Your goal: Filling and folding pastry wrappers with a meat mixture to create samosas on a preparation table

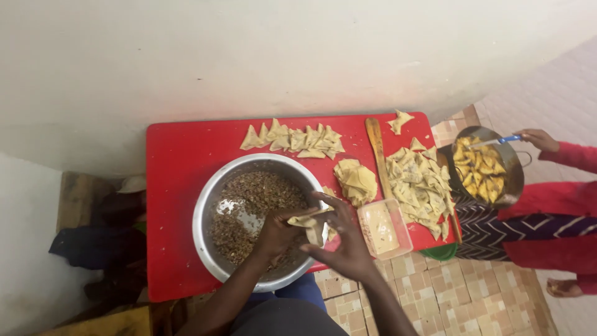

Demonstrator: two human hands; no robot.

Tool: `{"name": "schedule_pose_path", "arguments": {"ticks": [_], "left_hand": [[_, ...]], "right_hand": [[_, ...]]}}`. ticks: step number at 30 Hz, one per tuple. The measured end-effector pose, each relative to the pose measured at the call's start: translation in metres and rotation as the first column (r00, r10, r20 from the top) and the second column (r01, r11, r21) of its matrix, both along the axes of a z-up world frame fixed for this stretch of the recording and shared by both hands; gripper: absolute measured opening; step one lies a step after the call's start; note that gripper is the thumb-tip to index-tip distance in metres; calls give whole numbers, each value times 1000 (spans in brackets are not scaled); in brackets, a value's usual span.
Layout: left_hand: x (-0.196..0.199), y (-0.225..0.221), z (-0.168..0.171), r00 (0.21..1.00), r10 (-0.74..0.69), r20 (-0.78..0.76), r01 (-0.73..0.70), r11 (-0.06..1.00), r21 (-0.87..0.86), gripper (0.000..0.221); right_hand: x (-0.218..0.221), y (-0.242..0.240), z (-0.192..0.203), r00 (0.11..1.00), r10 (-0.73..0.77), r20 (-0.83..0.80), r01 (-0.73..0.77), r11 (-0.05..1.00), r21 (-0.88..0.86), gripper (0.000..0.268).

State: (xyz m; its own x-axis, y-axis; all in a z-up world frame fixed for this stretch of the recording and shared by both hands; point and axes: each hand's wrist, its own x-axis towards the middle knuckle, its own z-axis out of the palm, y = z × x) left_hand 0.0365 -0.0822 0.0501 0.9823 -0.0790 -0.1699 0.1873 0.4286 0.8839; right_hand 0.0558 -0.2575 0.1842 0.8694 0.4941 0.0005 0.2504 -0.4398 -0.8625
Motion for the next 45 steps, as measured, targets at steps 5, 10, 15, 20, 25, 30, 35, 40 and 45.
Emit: {"name": "schedule_pose_path", "arguments": {"ticks": [5, 10, 15, 20, 25, 30, 35, 40, 45], "left_hand": [[-1, 6, -28, 900, 206, -384, -359, 850, -386, 32], [-2, 16, 1, 827, 285, -485, -475, 815, -331, 64], [-9, 17, 21, 948, 184, -260, -224, 965, -136, 92], [-11, 35, 3, 914, 273, -299, -307, 949, -74, 53], [8, 36, 24, 960, -138, -243, 157, 986, 58, 66], [54, 26, 34, 864, -386, -323, 485, 810, 330, 26], [156, 45, 10, 915, -220, -339, 367, 803, 470, 32], [292, 143, -163, 915, 216, -340, 94, 707, 701, 57], [341, 215, -288, 991, 131, 5, 15, -144, 989, 65]], "right_hand": [[-18, 18, -82, 810, -75, 582, 100, 995, -10, 51], [-31, 33, -64, 910, -348, 225, 350, 936, 29, 37], [-19, 35, -54, 590, -497, -636, 703, 704, 102, 65], [-12, 6, -83, 626, -432, -649, 715, 650, 257, 61], [-13, 5, -66, 605, -463, -648, 646, 761, 58, 44], [-5, -12, -71, 598, -494, -631, 638, 770, 2, 54], [16, -87, -92, 727, -623, -290, 646, 763, -18, 32], [10, -155, -124, 516, -705, -487, 815, 579, 26, 43], [3, -178, -143, 530, -696, -485, 764, 640, -83, 44]]}}
